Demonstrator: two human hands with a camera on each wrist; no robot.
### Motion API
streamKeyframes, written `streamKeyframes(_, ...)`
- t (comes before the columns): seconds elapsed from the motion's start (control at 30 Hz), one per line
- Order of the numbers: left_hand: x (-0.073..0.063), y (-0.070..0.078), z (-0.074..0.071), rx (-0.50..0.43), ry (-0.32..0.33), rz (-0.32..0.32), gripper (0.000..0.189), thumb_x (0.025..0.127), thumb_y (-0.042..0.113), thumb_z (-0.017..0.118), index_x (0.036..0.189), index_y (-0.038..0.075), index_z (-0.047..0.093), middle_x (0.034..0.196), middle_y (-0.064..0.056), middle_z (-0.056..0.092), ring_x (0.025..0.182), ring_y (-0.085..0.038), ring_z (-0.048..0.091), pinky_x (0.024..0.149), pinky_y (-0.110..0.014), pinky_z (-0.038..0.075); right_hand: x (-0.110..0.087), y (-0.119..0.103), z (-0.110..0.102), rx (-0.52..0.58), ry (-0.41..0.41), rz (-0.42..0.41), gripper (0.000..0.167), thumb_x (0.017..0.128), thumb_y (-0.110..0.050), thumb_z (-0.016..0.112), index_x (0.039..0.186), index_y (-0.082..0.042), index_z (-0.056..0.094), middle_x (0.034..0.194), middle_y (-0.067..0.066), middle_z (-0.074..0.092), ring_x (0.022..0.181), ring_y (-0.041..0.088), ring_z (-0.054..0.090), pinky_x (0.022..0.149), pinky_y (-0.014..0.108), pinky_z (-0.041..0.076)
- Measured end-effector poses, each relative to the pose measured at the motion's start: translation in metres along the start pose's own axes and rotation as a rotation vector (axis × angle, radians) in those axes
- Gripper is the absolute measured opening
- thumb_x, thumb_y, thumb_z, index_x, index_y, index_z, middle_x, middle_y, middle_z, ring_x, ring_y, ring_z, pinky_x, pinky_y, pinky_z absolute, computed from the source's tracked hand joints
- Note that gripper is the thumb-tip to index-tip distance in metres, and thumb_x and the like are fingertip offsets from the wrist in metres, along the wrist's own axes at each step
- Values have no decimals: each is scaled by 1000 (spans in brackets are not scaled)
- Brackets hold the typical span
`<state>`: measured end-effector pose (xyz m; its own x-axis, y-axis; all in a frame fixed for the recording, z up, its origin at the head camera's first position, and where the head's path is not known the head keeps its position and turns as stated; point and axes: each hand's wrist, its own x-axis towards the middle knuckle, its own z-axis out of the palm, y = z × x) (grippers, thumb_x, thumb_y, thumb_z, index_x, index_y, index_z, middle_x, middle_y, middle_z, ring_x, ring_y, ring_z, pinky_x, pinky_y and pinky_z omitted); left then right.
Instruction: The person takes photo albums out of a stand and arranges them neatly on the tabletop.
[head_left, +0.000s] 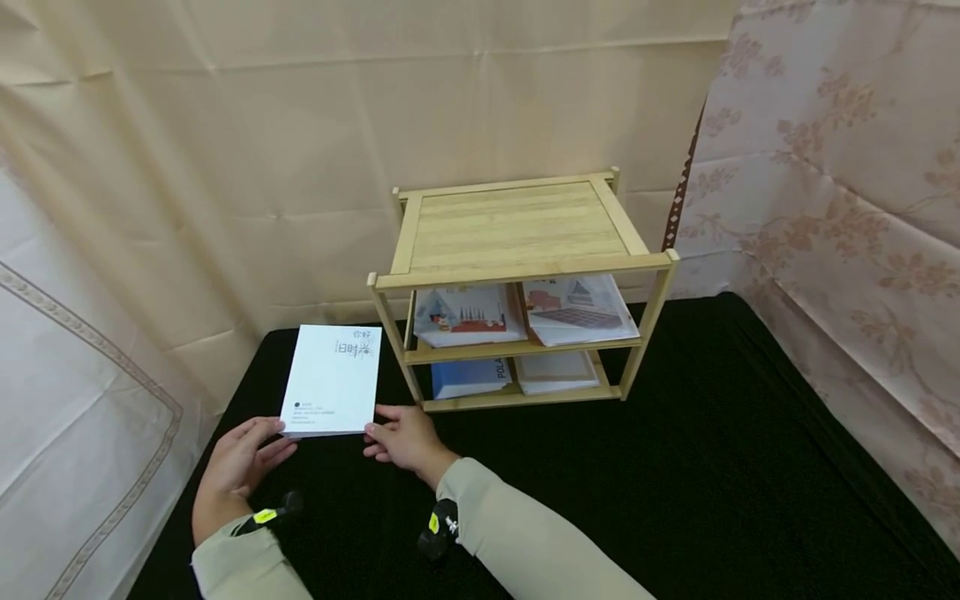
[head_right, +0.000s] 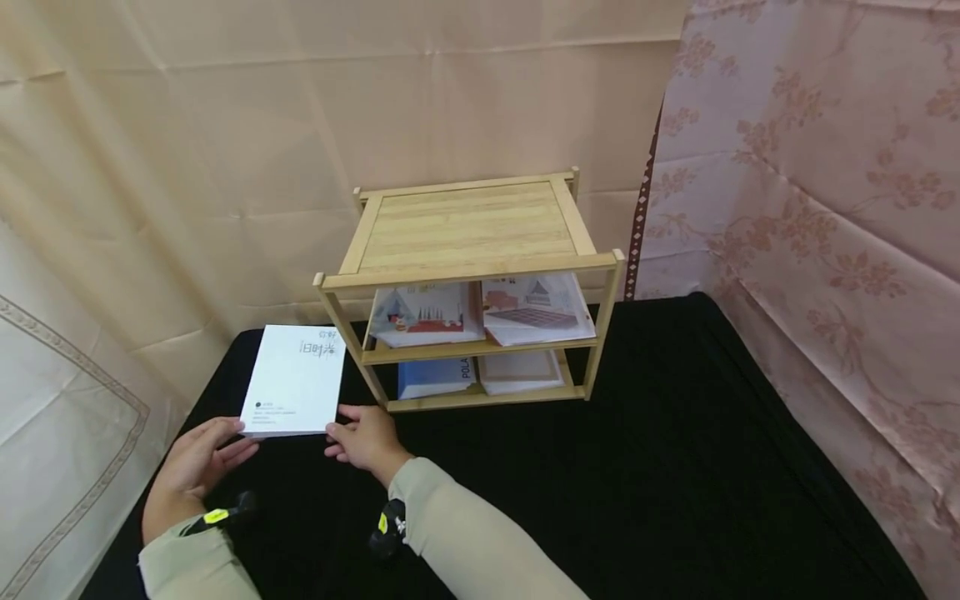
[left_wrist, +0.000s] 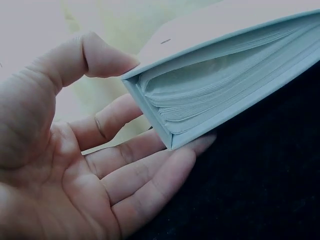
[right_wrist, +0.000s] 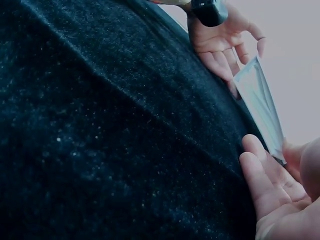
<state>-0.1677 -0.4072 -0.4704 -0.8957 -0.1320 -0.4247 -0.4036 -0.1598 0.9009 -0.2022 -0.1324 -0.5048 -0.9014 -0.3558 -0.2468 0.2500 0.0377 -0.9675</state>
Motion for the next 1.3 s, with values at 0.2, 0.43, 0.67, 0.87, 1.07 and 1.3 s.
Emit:
streamKeyframes(0.2,3,-3,0,17,5,21,6,100,27,70,96,24,74,98,9,75,98,-9,75,92,-27,59,-1,1,2,-21,-6,16,52,99,-17,69,149,-9,54,83,10,74,71,23,78,61,28,62)
streamKeyframes(0.43,7,-1,4,89,34,25,8,97,32,73,99,24,74,99,11,73,98,-6,73,92,-25,58,0,-4,0,-46,-17,65,54,102,-19,64,153,-10,49,78,12,73,67,24,77,59,30,62)
streamKeyframes(0.67,8,-2,3,121,33,20,8,98,33,73,98,25,75,96,13,75,97,-5,72,90,-23,58,-1,-8,0,-45,-8,119,53,104,-21,61,154,-10,48,77,14,73,62,24,75,56,31,61)
streamKeyframes(0.87,7,1,5,148,37,27,14,97,36,73,104,24,74,97,14,76,98,-3,72,91,-23,58,-1,-11,1,-44,5,123,52,104,-23,61,153,-11,49,77,14,74,61,23,75,55,31,61)
streamKeyframes(1.07,8,3,9,194,68,38,16,99,35,70,106,21,74,95,15,75,95,-2,72,88,-22,59,0,-10,2,-34,18,113,51,104,-24,61,153,-11,50,76,14,73,61,25,75,55,32,61)
streamKeyframes(1.3,8,2,12,248,88,46,21,101,34,68,112,17,72,95,16,75,93,-1,72,86,-22,59,-1,-9,3,-33,32,113,51,104,-23,61,152,-10,50,75,14,73,61,25,75,54,32,61)
